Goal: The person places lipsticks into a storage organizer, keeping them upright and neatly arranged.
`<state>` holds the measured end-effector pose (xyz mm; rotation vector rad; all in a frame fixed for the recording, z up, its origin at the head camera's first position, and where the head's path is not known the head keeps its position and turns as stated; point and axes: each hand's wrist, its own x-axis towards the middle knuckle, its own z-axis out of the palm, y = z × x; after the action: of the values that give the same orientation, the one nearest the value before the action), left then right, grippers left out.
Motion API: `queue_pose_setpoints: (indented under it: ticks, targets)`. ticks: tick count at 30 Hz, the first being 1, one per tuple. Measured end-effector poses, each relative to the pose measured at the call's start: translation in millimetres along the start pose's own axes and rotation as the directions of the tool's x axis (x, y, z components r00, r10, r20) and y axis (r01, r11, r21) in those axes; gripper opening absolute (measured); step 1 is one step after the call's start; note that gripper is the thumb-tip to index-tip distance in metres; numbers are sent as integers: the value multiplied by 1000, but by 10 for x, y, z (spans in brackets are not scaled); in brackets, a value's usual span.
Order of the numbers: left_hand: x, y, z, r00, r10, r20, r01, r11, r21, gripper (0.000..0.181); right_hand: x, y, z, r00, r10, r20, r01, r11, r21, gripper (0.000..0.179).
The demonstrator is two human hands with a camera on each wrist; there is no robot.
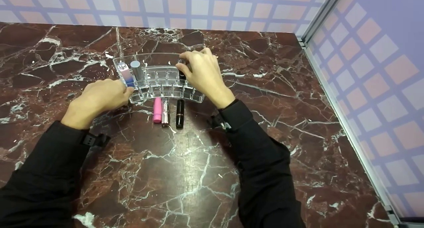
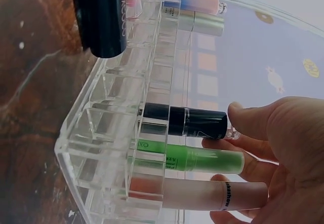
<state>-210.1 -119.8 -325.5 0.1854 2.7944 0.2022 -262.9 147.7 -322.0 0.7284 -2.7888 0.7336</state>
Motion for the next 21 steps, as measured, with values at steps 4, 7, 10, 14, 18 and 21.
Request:
queue_pose_setpoints:
  ticks: [4,7,10,14,18,21]
  targets:
    - [19,-5,5,1000,1,6,-1,1000,2,42,12,10,9,1000,-20,2,20,1000,1,36]
    - [22,-7,11,1000,4,4,-4,1000,3,40,16,14,8,1000,-22,9,22,1000,-1,37]
    - [24,-7,13,1000,3,2,-3,1000,6,40,13,16,4,1000,-17,13,17,1000,-3,37]
    - [20,-6,11,1000,7,1,-7,1000,7,40,7,20,-4,1000,-8,20,8,1000,-10,38]
    - [15,-8,10,1000,11,1,-11,1000,6,40,5,21,-8,1000,-1,28,2,1000,-16,38]
    - [13,-7,6,1000,10,3,-10,1000,8,40,5,21,-10,999,3,33,-3,1000,-16,38]
